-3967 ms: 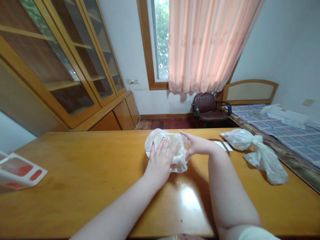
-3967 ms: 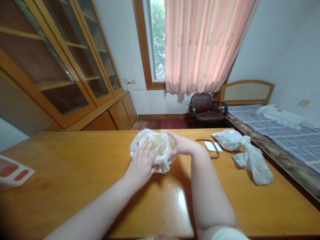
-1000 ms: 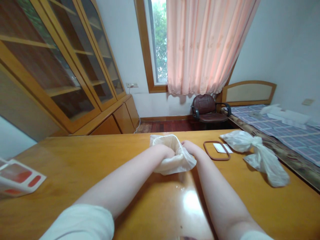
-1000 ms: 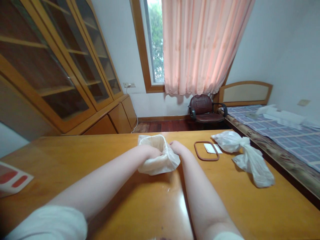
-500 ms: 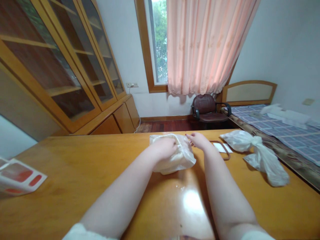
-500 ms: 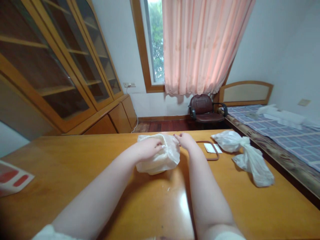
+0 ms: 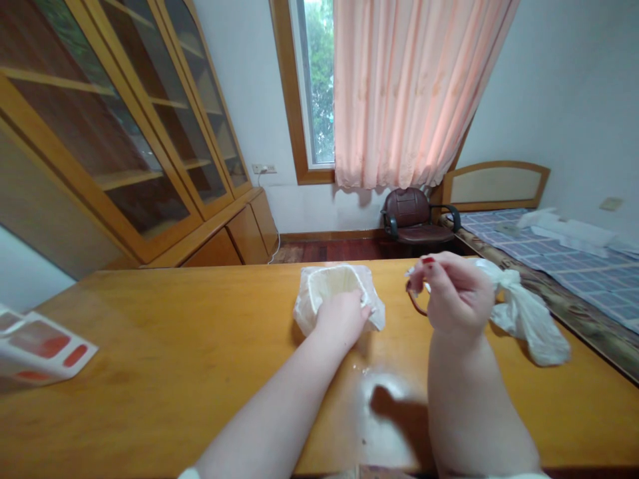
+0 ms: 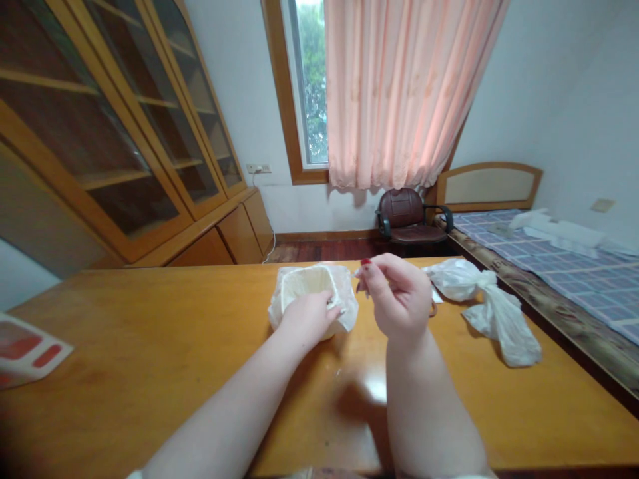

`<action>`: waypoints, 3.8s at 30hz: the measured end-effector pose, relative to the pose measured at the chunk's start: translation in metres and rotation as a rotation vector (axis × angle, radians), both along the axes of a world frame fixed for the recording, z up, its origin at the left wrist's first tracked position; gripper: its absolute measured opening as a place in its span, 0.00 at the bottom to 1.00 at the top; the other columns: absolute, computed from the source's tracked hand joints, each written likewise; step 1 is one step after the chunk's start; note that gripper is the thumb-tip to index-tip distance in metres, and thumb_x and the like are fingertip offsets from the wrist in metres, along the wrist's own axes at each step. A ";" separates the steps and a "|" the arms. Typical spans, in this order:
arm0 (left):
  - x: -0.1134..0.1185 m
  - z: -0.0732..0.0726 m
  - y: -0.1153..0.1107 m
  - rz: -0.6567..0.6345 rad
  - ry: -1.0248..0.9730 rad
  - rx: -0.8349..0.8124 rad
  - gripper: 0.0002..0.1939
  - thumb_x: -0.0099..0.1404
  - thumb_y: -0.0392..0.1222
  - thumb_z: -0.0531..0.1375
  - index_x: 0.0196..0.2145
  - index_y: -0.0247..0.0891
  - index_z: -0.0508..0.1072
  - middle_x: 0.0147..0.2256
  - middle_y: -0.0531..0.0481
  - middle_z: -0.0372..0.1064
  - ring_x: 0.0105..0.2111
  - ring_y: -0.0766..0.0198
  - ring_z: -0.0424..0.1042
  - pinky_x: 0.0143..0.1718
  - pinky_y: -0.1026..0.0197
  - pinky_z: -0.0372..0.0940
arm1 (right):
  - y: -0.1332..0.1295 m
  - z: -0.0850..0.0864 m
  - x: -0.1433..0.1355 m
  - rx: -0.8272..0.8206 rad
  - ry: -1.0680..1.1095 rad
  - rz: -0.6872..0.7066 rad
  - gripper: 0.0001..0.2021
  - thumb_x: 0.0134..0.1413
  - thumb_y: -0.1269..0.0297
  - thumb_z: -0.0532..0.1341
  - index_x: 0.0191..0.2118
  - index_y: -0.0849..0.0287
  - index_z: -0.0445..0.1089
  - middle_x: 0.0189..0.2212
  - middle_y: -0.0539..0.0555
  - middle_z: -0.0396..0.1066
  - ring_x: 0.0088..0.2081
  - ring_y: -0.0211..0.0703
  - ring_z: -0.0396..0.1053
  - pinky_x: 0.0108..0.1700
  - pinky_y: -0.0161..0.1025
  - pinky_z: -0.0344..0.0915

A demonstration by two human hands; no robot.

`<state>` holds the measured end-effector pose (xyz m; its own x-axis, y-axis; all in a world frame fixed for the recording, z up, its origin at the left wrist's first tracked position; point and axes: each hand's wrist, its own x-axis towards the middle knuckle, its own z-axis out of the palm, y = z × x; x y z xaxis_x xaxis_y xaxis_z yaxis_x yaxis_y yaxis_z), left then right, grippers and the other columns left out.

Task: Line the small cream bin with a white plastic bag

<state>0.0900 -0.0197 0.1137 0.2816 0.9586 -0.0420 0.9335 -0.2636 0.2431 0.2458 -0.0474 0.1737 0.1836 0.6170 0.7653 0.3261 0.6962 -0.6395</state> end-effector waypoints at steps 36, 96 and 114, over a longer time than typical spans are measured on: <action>-0.051 0.020 0.037 -0.309 -0.241 0.122 0.17 0.67 0.42 0.52 0.51 0.40 0.71 0.50 0.46 0.72 0.48 0.57 0.71 0.50 0.58 0.64 | 0.006 -0.180 -0.033 -0.423 0.473 0.001 0.19 0.49 0.48 0.63 0.40 0.53 0.58 0.29 0.48 0.62 0.26 0.37 0.61 0.30 0.36 0.61; -0.044 0.007 0.034 -0.300 -0.155 0.085 0.25 0.63 0.41 0.57 0.57 0.45 0.60 0.39 0.47 0.76 0.39 0.54 0.75 0.36 0.59 0.64 | 0.018 -0.175 -0.019 -0.114 -0.366 -0.088 0.10 0.57 0.67 0.59 0.45 0.57 0.67 0.43 0.59 0.71 0.47 0.48 0.69 0.51 0.49 0.68; -0.082 0.031 0.046 -0.439 -0.218 -0.042 0.16 0.64 0.44 0.55 0.48 0.41 0.75 0.46 0.48 0.75 0.44 0.59 0.73 0.46 0.60 0.65 | 0.016 -0.170 -0.015 -0.039 -0.325 -0.166 0.16 0.60 0.69 0.56 0.53 0.56 0.66 0.51 0.61 0.69 0.54 0.48 0.67 0.55 0.51 0.66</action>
